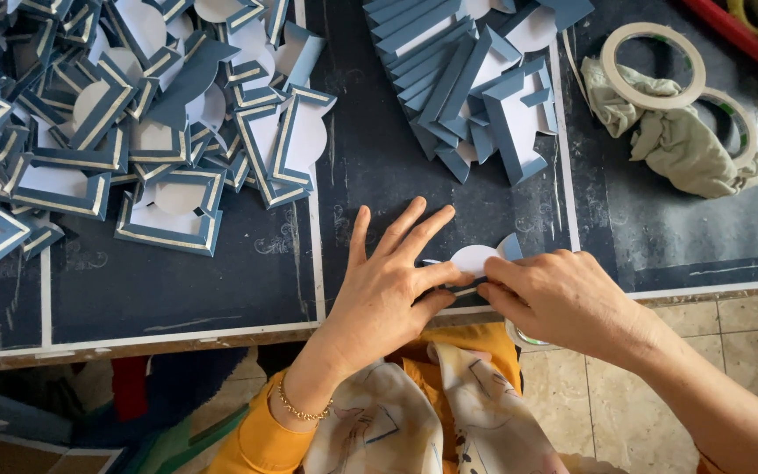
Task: The person assembles small paper frames by applying clear adhesive tape to the edges of blue and white paper pieces. They repeatedly pick up a frame piece, apply tape, and place the finished item into a growing pile on the table.
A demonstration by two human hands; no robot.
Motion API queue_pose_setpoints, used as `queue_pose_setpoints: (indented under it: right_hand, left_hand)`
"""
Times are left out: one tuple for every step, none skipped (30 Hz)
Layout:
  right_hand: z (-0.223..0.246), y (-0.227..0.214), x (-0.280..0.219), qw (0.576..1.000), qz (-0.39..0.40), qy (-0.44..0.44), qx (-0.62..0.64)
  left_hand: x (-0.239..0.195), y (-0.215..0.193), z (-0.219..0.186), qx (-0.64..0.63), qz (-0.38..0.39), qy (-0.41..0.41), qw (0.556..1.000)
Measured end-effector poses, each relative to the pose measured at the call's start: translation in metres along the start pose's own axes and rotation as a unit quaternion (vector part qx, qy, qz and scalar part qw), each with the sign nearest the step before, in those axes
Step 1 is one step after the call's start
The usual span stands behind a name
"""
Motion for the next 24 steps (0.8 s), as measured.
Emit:
queue_pose_setpoints:
  right_hand:
    - [-0.003, -0.002, -0.001, 0.999, 0.029, 0.034, -0.004]
    - [-0.006, -0.005, -0.002, 0.996, 0.057, 0.069, -0.009]
    - [-0.016, -0.005, -0.008, 0.996, 0.055, 0.071, -0.009]
    - [-0.026, -0.008, -0.015, 0.997, 0.013, 0.074, 0.014]
    - [-0.036, -0.01, -0.023, 0.996, -0.03, 0.076, 0.037]
    - [-0.036, -0.013, -0.025, 0.996, -0.03, 0.079, 0.038]
    - [-0.038, -0.015, -0.027, 0.99, -0.014, 0.116, 0.074]
    - [-0.041, -0.016, -0.03, 0.982, 0.001, 0.153, 0.109]
    - [-0.041, -0.016, -0.029, 0.982, 0.0, 0.156, 0.109]
    - [-0.042, -0.014, -0.027, 0.981, 0.002, 0.157, 0.117]
    - [-0.042, -0.013, -0.026, 0.98, 0.005, 0.159, 0.124]
    - [-0.04, -0.014, -0.024, 0.98, 0.004, 0.158, 0.124]
    - [-0.04, -0.014, -0.023, 0.977, 0.012, 0.177, 0.119]
    - [-0.039, -0.015, -0.023, 0.974, 0.022, 0.197, 0.113]
    - [-0.037, -0.013, -0.021, 0.974, 0.022, 0.196, 0.112]
    - [-0.036, -0.012, -0.019, 0.975, 0.024, 0.202, 0.093]
    - [-0.035, -0.012, -0.018, 0.975, 0.027, 0.208, 0.074]
    - [-0.031, -0.013, -0.018, 0.975, 0.027, 0.208, 0.073]
    - [-0.026, -0.015, -0.017, 0.978, 0.039, 0.2, 0.046]
    - [-0.021, -0.017, -0.017, 0.98, 0.05, 0.192, 0.018]
    - [-0.014, -0.01, -0.016, 0.98, 0.051, 0.192, 0.019]
    - [-0.006, -0.003, -0.013, 0.98, 0.095, 0.171, -0.034]
    - [0.001, 0.003, -0.011, 0.975, 0.138, 0.149, -0.087]
    - [0.014, 0.016, -0.011, 0.975, 0.138, 0.149, -0.087]
  left_hand:
    - [0.0, 0.0, 0.0, -0.005, -0.003, -0.001, 1.0]
    - [0.001, 0.0, 0.001, -0.009, -0.008, -0.001, 1.0]
    - [0.002, -0.001, 0.001, -0.008, -0.007, 0.002, 1.0]
    - [0.002, -0.001, 0.001, -0.014, 0.002, -0.004, 1.0]
    - [0.003, -0.001, 0.001, -0.02, 0.011, -0.01, 1.0]
    - [0.002, 0.0, 0.0, -0.02, 0.013, -0.008, 1.0]
    - [0.002, 0.001, 0.0, -0.015, 0.012, -0.011, 1.0]
    - [0.002, 0.001, 0.001, -0.008, 0.01, -0.012, 1.0]
    - [0.003, 0.002, 0.0, -0.009, 0.011, -0.009, 1.0]
    - [0.003, 0.003, 0.001, -0.01, 0.013, -0.012, 1.0]
    - [0.003, 0.003, 0.001, -0.011, 0.015, -0.015, 1.0]
    - [0.003, 0.002, 0.001, -0.01, 0.015, -0.015, 1.0]
    - [0.003, 0.002, 0.001, -0.007, 0.018, -0.014, 1.0]
    - [0.003, 0.002, 0.0, -0.005, 0.022, -0.012, 1.0]
    - [0.001, 0.004, 0.001, -0.005, 0.021, -0.013, 1.0]
    - [-0.001, 0.006, 0.001, 0.018, 0.019, 0.014, 1.0]
    - [-0.002, 0.009, 0.0, 0.041, 0.016, 0.04, 0.998]
    - [-0.004, 0.009, -0.002, 0.041, 0.016, 0.04, 0.998]
    - [-0.007, 0.011, -0.005, 0.068, 0.017, 0.058, 0.996]
    - [-0.01, 0.012, -0.009, 0.095, 0.019, 0.076, 0.992]
    - [-0.011, 0.009, -0.01, 0.095, 0.02, 0.076, 0.992]
    - [-0.009, 0.004, -0.011, 0.141, -0.009, 0.063, 0.988]
    - [-0.007, -0.001, -0.011, 0.186, -0.039, 0.049, 0.981]
    - [-0.006, 0.003, -0.011, 0.186, -0.039, 0.049, 0.981]
Point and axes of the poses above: each hand's wrist, its own x-axis towards the middle knuckle, its own y-axis out of the palm, z = x × y, the point moved 3 cm from there along x, towards the middle knuckle, and after that the axes turned 10 degrees about -y, right-handed, at the moved point
